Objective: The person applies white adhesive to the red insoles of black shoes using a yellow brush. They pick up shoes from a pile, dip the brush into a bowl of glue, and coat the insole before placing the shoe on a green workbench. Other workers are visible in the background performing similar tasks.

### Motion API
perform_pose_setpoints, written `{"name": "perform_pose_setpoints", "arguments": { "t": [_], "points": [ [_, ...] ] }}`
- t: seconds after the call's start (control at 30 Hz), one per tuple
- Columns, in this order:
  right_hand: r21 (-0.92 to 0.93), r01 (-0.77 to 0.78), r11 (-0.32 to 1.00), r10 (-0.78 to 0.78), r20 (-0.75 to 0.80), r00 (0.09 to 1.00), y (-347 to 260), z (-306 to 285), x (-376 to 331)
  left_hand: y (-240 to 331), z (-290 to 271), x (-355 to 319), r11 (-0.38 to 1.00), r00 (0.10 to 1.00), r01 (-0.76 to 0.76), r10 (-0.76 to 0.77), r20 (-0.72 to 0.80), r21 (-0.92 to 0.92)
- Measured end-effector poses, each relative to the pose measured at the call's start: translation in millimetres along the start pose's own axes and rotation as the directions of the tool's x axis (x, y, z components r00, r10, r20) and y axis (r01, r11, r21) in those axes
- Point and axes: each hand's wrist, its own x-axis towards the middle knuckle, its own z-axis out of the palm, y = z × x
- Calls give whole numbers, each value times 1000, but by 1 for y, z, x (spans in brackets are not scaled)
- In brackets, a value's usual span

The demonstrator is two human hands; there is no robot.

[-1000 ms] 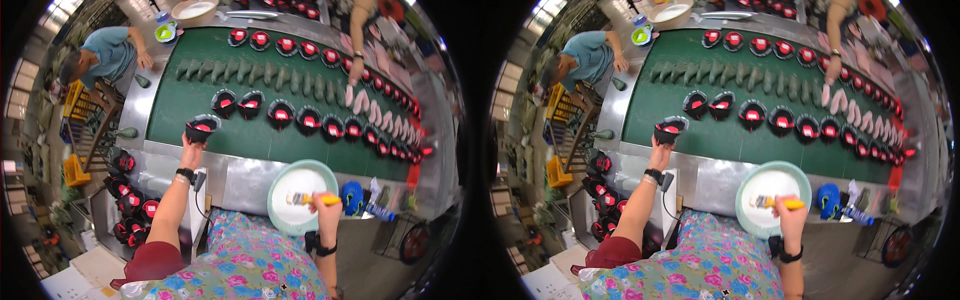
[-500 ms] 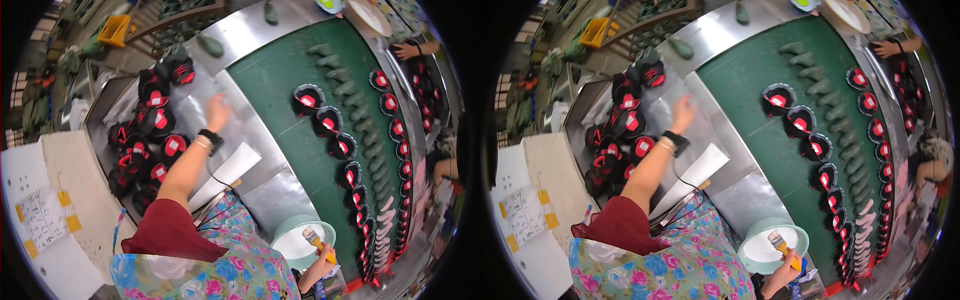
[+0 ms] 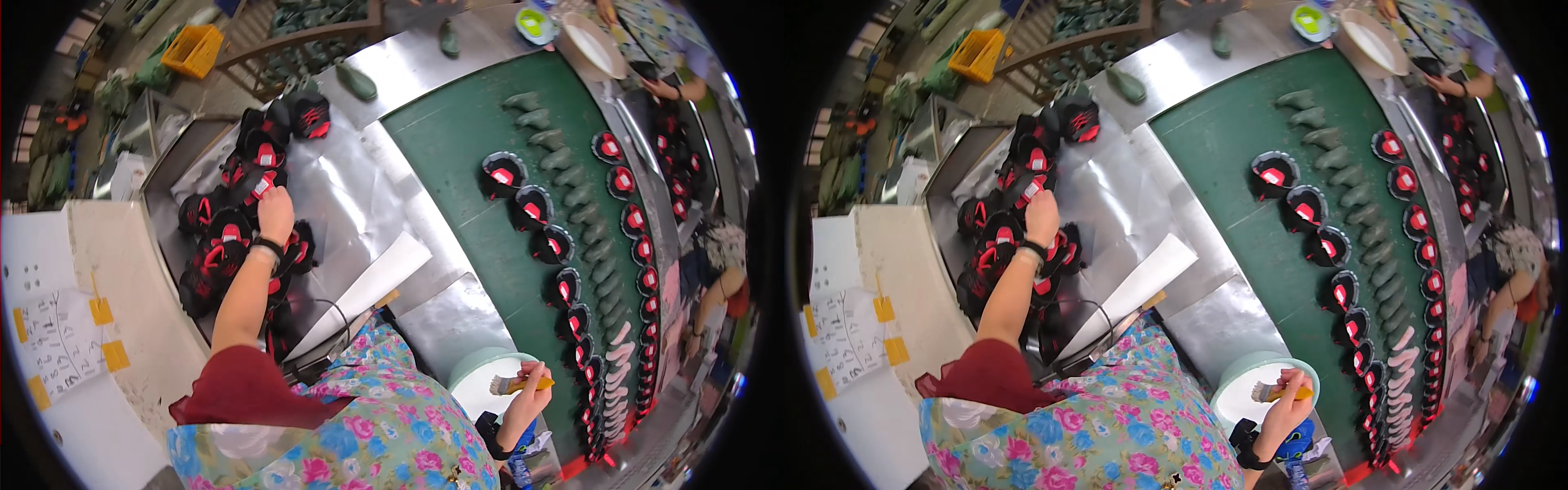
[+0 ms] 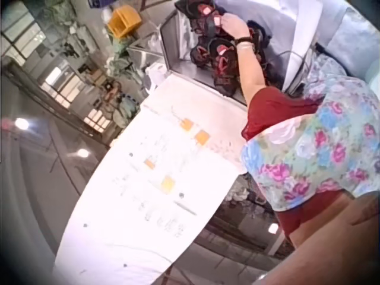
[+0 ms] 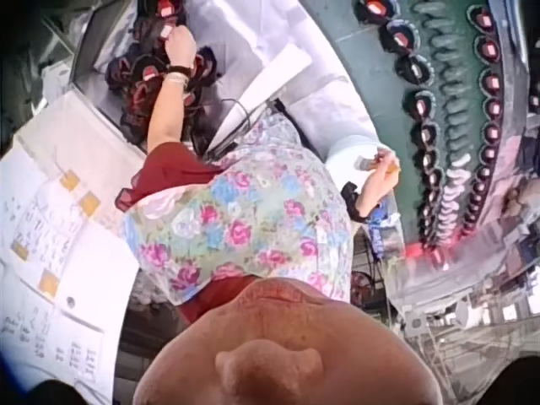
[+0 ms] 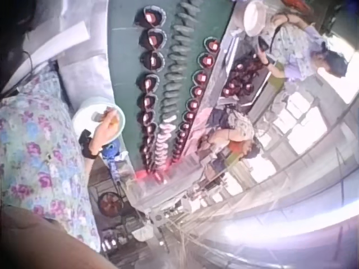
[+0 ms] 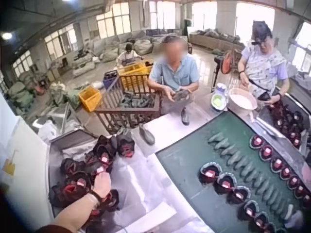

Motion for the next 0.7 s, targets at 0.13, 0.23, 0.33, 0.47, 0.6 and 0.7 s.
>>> {"name": "perform_pose_setpoints", "arguments": {
  "t": [0.13, 0.23, 0.33, 0.47, 0.6, 0.7],
  "points": [
    [-134, -43, 990, 51, 55, 997, -15, -8, -16, 51, -124, 3, 751, 996, -76, 87, -15, -656],
    [-134, 300, 944, -274, 184, 944, -37, -2, -13, 102, -221, -12, 297, 817, -42, 560, 138, -954],
    [-12, 285, 958, -242, 498, 833, -90, -12, -22, 153, -248, -40, -163, 560, 213, 829, -17, -963],
    [135, 265, 955, -282, 691, 665, -82, -42, -43, 217, -259, -54, -304, 434, 247, 883, -176, -920],
    [29, 408, 913, -347, 579, 737, -71, -58, -69, 239, -262, -68, -262, 446, 212, 883, -146, -941],
    [-180, 483, 857, -378, 417, 827, -62, -72, -80, 251, -273, -85, -160, 553, 59, 827, -101, -985]
  ]
}}
